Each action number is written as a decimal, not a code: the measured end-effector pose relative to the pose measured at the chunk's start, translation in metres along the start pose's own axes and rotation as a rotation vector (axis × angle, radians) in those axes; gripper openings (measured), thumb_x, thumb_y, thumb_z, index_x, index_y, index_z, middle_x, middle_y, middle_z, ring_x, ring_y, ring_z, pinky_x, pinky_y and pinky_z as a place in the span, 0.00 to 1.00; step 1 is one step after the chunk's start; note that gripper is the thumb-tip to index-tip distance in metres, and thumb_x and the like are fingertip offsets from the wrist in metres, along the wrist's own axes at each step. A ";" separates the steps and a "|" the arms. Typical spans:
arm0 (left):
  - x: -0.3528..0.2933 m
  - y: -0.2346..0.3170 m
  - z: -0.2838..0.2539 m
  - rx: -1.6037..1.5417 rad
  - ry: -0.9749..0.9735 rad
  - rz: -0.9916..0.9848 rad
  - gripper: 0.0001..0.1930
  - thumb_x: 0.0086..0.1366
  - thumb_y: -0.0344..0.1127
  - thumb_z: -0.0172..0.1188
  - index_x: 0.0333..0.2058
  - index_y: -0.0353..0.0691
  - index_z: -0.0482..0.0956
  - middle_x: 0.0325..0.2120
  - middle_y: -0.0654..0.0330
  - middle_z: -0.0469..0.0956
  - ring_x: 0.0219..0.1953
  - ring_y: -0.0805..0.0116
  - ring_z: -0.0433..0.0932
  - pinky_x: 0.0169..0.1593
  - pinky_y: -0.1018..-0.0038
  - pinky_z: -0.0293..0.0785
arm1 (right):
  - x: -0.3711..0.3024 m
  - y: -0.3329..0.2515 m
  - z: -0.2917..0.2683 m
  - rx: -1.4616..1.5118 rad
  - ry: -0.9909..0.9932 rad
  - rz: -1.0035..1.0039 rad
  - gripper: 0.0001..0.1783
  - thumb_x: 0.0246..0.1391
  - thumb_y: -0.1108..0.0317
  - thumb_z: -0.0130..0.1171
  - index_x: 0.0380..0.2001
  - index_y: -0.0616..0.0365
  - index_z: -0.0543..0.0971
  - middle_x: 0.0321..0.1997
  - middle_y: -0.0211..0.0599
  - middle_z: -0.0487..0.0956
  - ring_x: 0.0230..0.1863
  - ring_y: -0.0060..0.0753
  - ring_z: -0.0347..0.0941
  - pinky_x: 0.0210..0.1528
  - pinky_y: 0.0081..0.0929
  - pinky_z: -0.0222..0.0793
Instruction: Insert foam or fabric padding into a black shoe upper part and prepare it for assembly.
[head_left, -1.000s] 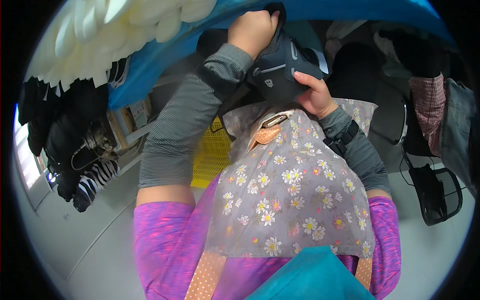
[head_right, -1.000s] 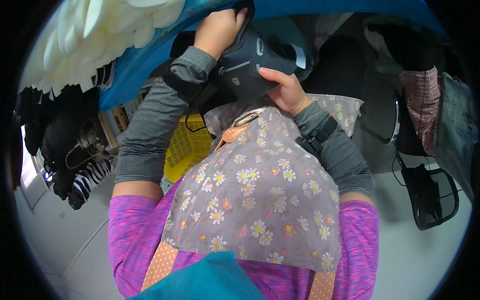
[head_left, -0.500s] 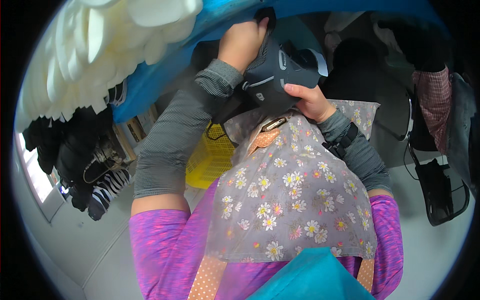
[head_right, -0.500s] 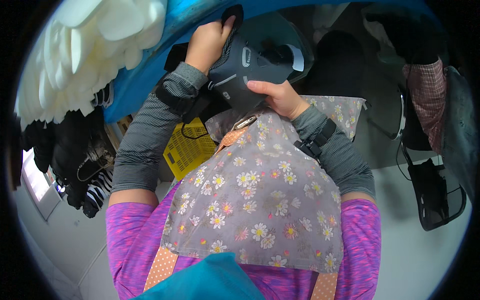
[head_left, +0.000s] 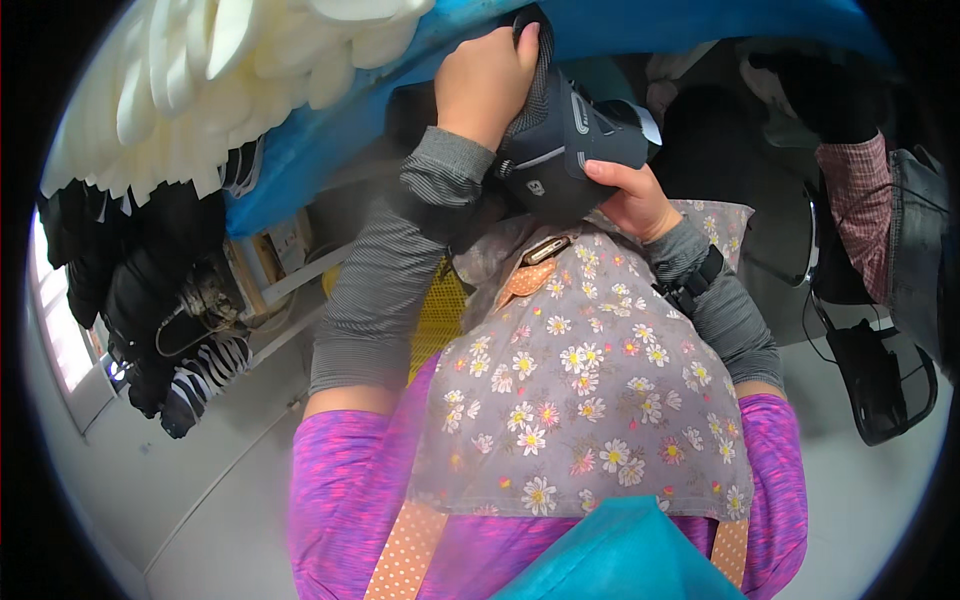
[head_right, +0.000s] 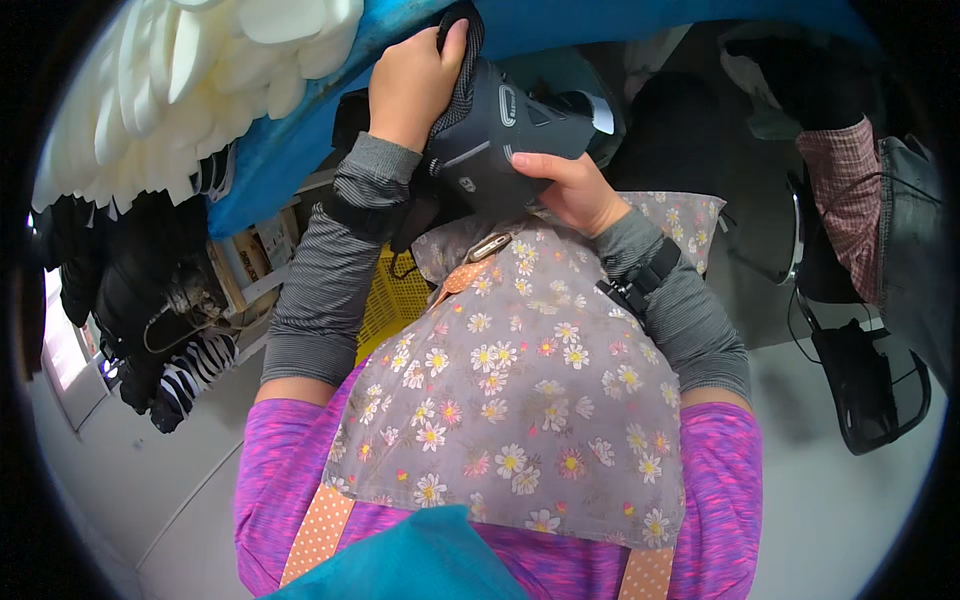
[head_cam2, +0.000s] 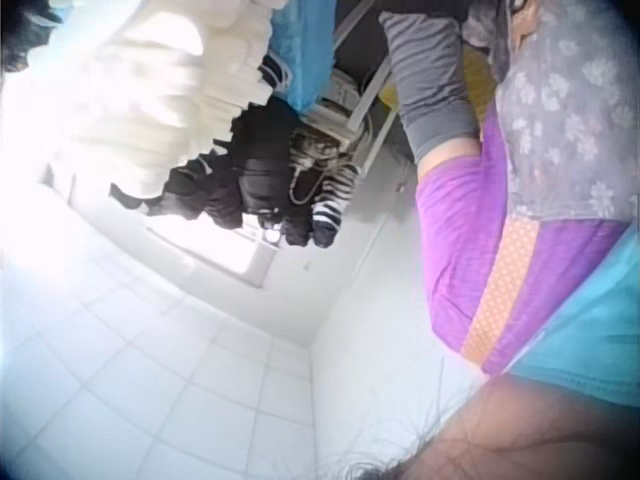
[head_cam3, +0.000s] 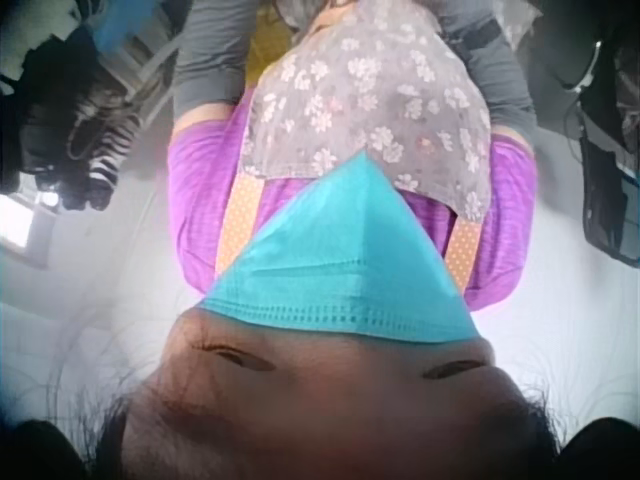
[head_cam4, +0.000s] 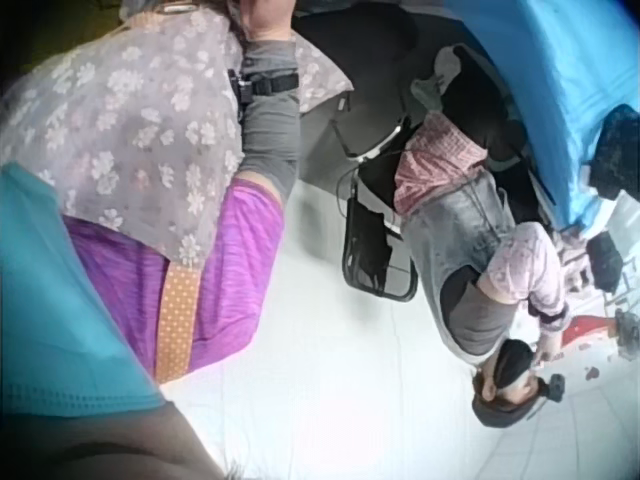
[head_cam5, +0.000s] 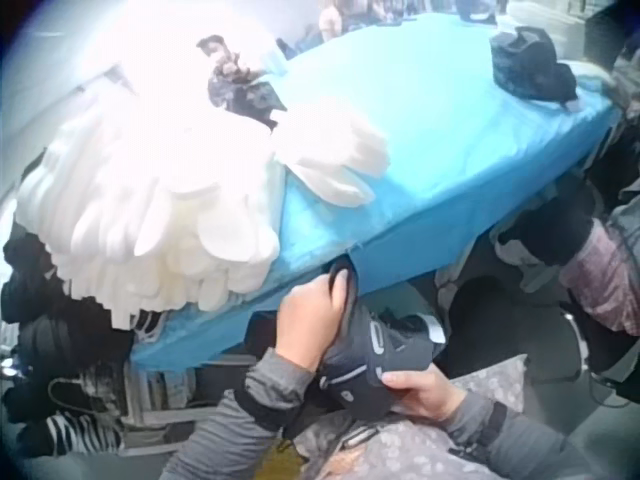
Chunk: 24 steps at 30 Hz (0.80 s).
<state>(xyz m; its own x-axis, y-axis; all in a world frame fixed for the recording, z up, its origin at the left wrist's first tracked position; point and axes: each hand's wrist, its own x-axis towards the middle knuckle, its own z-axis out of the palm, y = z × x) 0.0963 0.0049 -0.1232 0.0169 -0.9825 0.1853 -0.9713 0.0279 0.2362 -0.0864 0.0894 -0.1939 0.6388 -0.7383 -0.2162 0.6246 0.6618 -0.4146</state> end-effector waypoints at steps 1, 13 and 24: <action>0.000 -0.002 0.003 0.001 0.031 0.003 0.25 0.67 0.53 0.49 0.26 0.37 0.81 0.22 0.44 0.79 0.27 0.42 0.79 0.32 0.54 0.76 | 0.001 -0.004 0.006 -0.017 0.016 -0.024 0.21 0.56 0.71 0.57 0.53 0.64 0.74 0.51 0.39 0.78 0.53 0.34 0.74 0.58 0.33 0.68; 0.002 -0.030 0.040 -0.119 -0.254 -0.052 0.28 0.69 0.54 0.46 0.27 0.32 0.80 0.25 0.39 0.78 0.32 0.38 0.78 0.38 0.52 0.74 | 0.008 0.004 -0.015 -0.027 0.003 0.098 0.17 0.56 0.71 0.59 0.49 0.63 0.77 0.48 0.37 0.80 0.48 0.29 0.76 0.53 0.27 0.72; 0.003 -0.013 0.027 -0.189 -0.161 -0.146 0.27 0.67 0.53 0.47 0.27 0.33 0.81 0.26 0.40 0.78 0.32 0.38 0.78 0.38 0.52 0.74 | 0.005 0.000 -0.012 -0.001 0.037 0.099 0.17 0.56 0.70 0.57 0.49 0.65 0.77 0.48 0.39 0.80 0.49 0.31 0.76 0.55 0.30 0.71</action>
<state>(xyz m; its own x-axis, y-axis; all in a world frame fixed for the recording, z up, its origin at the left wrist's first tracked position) 0.1028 -0.0035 -0.1520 0.1003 -0.9949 -0.0143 -0.8999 -0.0968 0.4253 -0.0884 0.0839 -0.2053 0.6800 -0.6740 -0.2888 0.5589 0.7314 -0.3908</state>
